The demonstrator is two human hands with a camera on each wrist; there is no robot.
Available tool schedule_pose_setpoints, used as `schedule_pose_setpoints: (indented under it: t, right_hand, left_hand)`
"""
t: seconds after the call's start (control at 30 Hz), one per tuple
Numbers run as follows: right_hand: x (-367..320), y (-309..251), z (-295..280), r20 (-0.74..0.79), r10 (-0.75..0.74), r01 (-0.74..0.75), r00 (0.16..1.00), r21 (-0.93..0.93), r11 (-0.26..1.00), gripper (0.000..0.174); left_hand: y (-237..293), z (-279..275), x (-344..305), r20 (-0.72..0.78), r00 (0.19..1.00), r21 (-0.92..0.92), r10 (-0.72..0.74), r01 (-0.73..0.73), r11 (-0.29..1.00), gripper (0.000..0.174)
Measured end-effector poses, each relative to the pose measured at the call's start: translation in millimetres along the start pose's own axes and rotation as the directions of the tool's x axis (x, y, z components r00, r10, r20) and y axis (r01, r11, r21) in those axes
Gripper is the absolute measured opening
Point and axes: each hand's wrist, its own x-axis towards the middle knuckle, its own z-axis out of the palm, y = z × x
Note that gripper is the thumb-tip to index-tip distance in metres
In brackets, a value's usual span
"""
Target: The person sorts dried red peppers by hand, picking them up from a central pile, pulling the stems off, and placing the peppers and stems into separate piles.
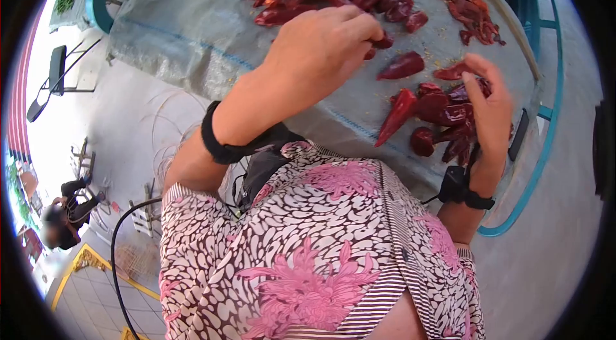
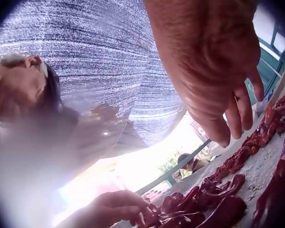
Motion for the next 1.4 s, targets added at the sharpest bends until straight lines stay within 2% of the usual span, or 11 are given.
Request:
schedule_pose_setpoints:
  t: [0.37, 0.5, 0.6, 0.67, 0.8, 0.9, 1.03, 1.13, 1.23, 1.33, 1.4]
  right_hand:
    - [-32.0, 18.3, -2.1, 0.201, -0.180, 0.231, 0.963, -0.268, 0.935, 0.046]
    - [-41.2, 15.5, 13.7, 0.240, -0.181, 0.268, 0.954, -0.405, 0.874, 0.056]
    - [-42.3, 15.6, 18.0, 0.219, -0.177, 0.261, 0.959, -0.453, 0.852, 0.052]
    - [-41.0, 17.9, 18.5, 0.212, -0.175, 0.252, 0.962, -0.431, 0.866, 0.047]
    - [-38.1, 23.1, 6.7, 0.210, -0.128, 0.187, 0.969, -0.289, 0.939, 0.037]
    - [-32.5, 14.9, -10.1, 0.192, -0.027, 0.087, 0.981, -0.309, 0.947, 0.032]
    - [-27.4, 4.5, -9.0, 0.019, -0.142, 0.143, 0.990, -0.227, 0.963, 0.030]
    - [-28.5, -17.8, 7.9, -0.203, 0.154, -0.092, 0.967, 0.284, 0.954, 0.034]
    - [-25.5, 14.1, 8.7, -0.068, -0.115, 0.104, 0.991, -0.150, 0.983, 0.039]
    - [-26.9, 22.9, 19.8, 0.090, -0.196, 0.215, 0.976, -0.354, 0.910, 0.042]
    - [-27.3, 20.0, 29.9, 0.124, -0.207, 0.239, 0.970, -0.380, 0.894, 0.040]
  left_hand:
    - [0.4, 3.9, -8.7, 0.164, 0.984, -0.009, -0.064, 0.066, 0.998, 0.018]
    - [2.5, 13.3, -11.7, 0.157, 0.987, -0.018, -0.037, 0.041, 0.999, 0.019]
    - [6.3, 26.9, -15.4, 0.181, 0.983, -0.037, -0.031, 0.038, 0.999, 0.020]
    - [16.3, 35.2, -20.0, 0.202, 0.979, -0.045, -0.020, 0.030, 0.999, 0.020]
    - [36.5, 50.4, -25.2, 0.425, 0.904, -0.043, 0.037, -0.021, 0.999, 0.024]
    - [43.2, 56.2, -27.3, 0.489, 0.863, -0.105, 0.123, -0.081, 0.991, 0.027]
    - [40.6, 66.8, -33.6, 0.491, 0.854, -0.086, 0.175, -0.153, 0.985, 0.027]
    - [42.1, 72.8, -38.5, 0.453, 0.876, -0.057, 0.168, -0.159, 0.986, 0.020]
    - [44.7, 67.5, -34.3, 0.368, 0.921, -0.054, 0.126, -0.114, 0.992, 0.014]
    - [43.7, 59.1, -23.9, 0.264, 0.960, -0.012, 0.091, -0.091, 0.996, 0.014]
    - [37.4, 55.0, -16.4, 0.208, 0.974, 0.042, 0.085, -0.095, 0.995, 0.016]
